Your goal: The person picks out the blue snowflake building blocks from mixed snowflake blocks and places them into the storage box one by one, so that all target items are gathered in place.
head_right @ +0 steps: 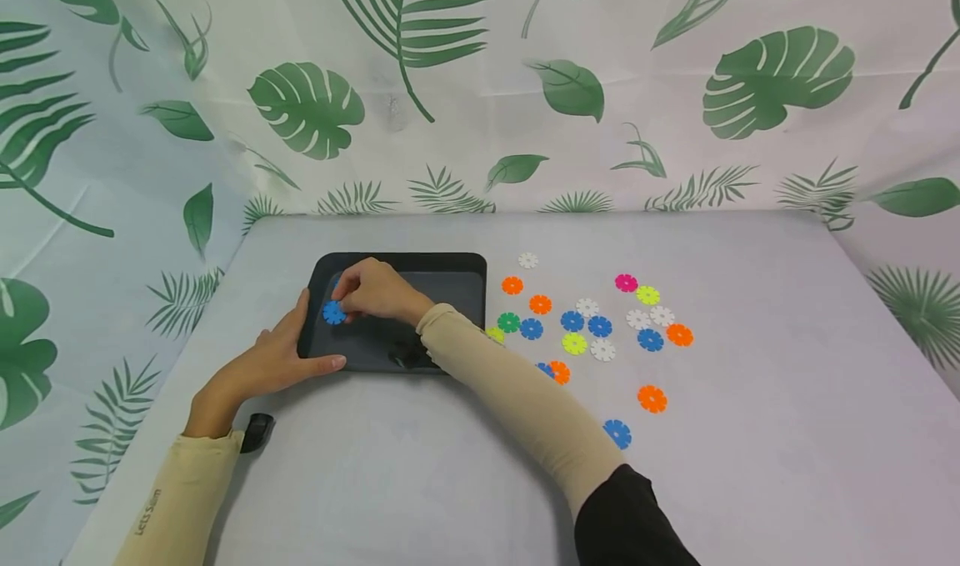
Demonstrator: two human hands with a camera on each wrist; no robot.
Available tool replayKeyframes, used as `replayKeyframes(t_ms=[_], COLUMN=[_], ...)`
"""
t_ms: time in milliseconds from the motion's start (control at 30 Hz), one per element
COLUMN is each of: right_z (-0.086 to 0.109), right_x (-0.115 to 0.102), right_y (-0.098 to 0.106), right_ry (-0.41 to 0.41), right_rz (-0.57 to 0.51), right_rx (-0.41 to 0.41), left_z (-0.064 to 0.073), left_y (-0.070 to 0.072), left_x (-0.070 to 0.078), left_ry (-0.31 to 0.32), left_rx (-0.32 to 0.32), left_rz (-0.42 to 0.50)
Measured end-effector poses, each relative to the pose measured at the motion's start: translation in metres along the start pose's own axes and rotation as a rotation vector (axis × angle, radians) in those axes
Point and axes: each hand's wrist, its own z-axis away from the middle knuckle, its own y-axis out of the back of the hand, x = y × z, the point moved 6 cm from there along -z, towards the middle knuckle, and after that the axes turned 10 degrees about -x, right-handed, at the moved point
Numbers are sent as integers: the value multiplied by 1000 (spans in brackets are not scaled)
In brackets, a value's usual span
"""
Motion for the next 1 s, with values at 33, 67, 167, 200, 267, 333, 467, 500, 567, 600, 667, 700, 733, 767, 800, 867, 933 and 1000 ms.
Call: replayKeyframes(t_ms=[33, 67, 167, 200, 267, 333, 467, 500, 567, 600, 667, 700, 733, 767, 800, 867, 933, 1000], right_z=[-1, -2, -5, -6, -8, -10, -14, -15, -17, -17, -19, -20, -21, -22, -23, -23, -24, -25], right_x=[0, -1, -2, -2, -2, -2, -2, -2, -1, -1, 0, 1, 2, 3, 4, 6, 5, 4], right_y=[-1, -1, -3, -4, -5, -6, -8, -9, -9, -10, -12, -13, -14, -15, -16, -18, -19, -20], right_ry=[-1, -3, -11, -12, -14, -11, -9, -12, -24, -30, -42, -49, -55, -60, -65, -76, -81, -83], right_rz=[1, 3, 5, 6, 11, 15, 24, 26, 29, 35, 56, 70, 85, 97, 108, 120, 124, 130], right_rx=[-5, -8, -19, -24, -34, -45, -63, -68, -79, -88, -106, -116, -125, -134, -139, -144, -146, -148], left_z=[0, 0, 0, 0, 0, 0, 0, 0, 1, 1, 1, 1, 1, 1, 1, 1, 2, 2], left_y=[0, 0, 0, 0, 0, -1, 0, 0, 0, 0, 0, 0, 0, 0, 0, 0, 0, 0], left_x=[0, 0, -1, -1, -3, -3, -4, -4, -3, -2, -2, -2, -2, -2, -2, -3, -2, -2], left_ry=[0, 0, 2, 1, 1, -2, -8, -9, -12, -11, -11, -12, -12, -13, -13, -16, -20, -22], left_rx=[0, -1, 1, 1, 4, 4, 8, 9, 10, 9, 7, 7, 7, 7, 7, 9, 10, 10], left_rz=[-1, -2, -2, 0, 2, 3, -1, 0, -1, -2, -4, -5, -5, -5, -7, -10, -9, -8])
